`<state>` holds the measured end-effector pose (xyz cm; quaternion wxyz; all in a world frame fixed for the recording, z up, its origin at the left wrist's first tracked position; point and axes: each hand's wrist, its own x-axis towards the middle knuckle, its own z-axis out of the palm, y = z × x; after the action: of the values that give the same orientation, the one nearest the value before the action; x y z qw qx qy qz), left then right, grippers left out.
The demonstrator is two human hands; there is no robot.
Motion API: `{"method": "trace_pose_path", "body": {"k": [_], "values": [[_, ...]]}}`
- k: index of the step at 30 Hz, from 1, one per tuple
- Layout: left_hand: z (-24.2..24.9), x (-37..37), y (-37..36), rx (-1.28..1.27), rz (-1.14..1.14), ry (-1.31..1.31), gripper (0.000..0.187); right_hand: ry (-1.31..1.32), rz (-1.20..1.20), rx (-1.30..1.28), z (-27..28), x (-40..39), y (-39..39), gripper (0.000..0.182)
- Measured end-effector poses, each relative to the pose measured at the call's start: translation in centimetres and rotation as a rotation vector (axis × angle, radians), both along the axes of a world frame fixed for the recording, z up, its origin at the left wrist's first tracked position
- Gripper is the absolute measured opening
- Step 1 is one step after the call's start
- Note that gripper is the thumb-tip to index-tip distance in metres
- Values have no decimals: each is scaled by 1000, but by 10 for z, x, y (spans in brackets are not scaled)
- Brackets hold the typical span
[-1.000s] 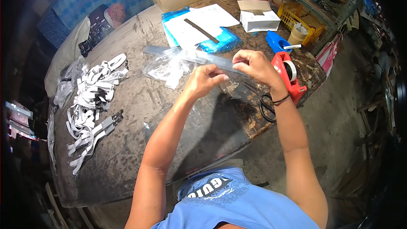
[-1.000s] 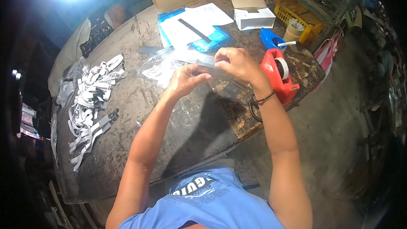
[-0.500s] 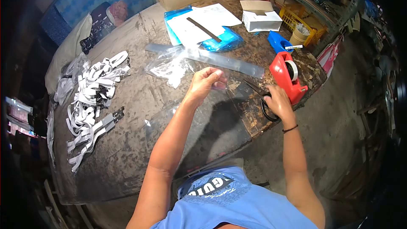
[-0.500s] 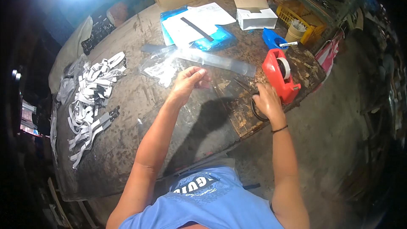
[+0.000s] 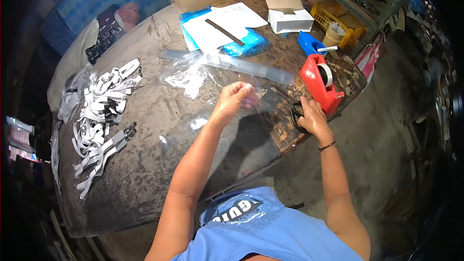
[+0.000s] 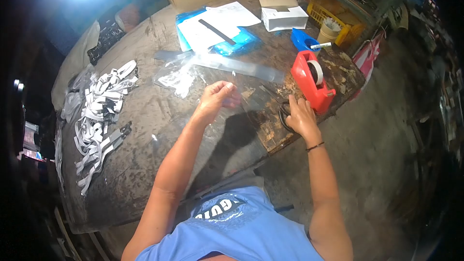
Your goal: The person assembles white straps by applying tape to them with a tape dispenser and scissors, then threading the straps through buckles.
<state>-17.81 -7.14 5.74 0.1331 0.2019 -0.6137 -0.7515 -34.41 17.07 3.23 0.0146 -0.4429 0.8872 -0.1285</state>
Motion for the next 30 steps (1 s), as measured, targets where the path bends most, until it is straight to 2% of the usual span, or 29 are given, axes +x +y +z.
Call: {"method": "trace_pose_path", "body": {"k": [4, 9, 11, 12, 13, 15, 16, 19, 20, 25, 28, 30], "values": [[-7, -1, 1, -21, 29, 0, 23, 32, -30, -39, -5, 3, -3, 56], [-10, 0, 3, -13, 51, -19, 21, -51, -58, -106, -12, 1, 3, 57], [-10, 0, 4, -19, 35, -12, 23, -194, -96, -308, -20, 2, 5, 61], [-10, -1, 4, -23, 9, -9, 25, -326, -90, -272, -20, 0, 3, 67], [-9, -2, 3, -27, 14, -5, 25, -322, -84, -275, -21, 0, 2, 67], [-7, -4, 5, 24, -21, -55, 25, -733, -40, -488, -14, 11, 2, 82], [-5, -4, 6, 18, -23, -60, 27, -1067, -14, -532, -7, 15, 6, 86], [-5, -8, 8, -4, -61, -63, 27, -1204, 60, -623, 11, 39, 5, 82], [-4, -9, 8, -6, -62, -59, 27, -1145, 66, -619, 16, 46, 2, 70], [5, -14, 11, 11, -91, -87, 28, -1186, 105, -604, 3, 57, -7, 79], [11, -16, 11, 8, -99, -87, 27, -1020, 115, -595, 2, 60, -12, 83], [14, -18, 10, 15, -94, -84, 26, -1013, 110, -595, 2, 62, -15, 84]]}}
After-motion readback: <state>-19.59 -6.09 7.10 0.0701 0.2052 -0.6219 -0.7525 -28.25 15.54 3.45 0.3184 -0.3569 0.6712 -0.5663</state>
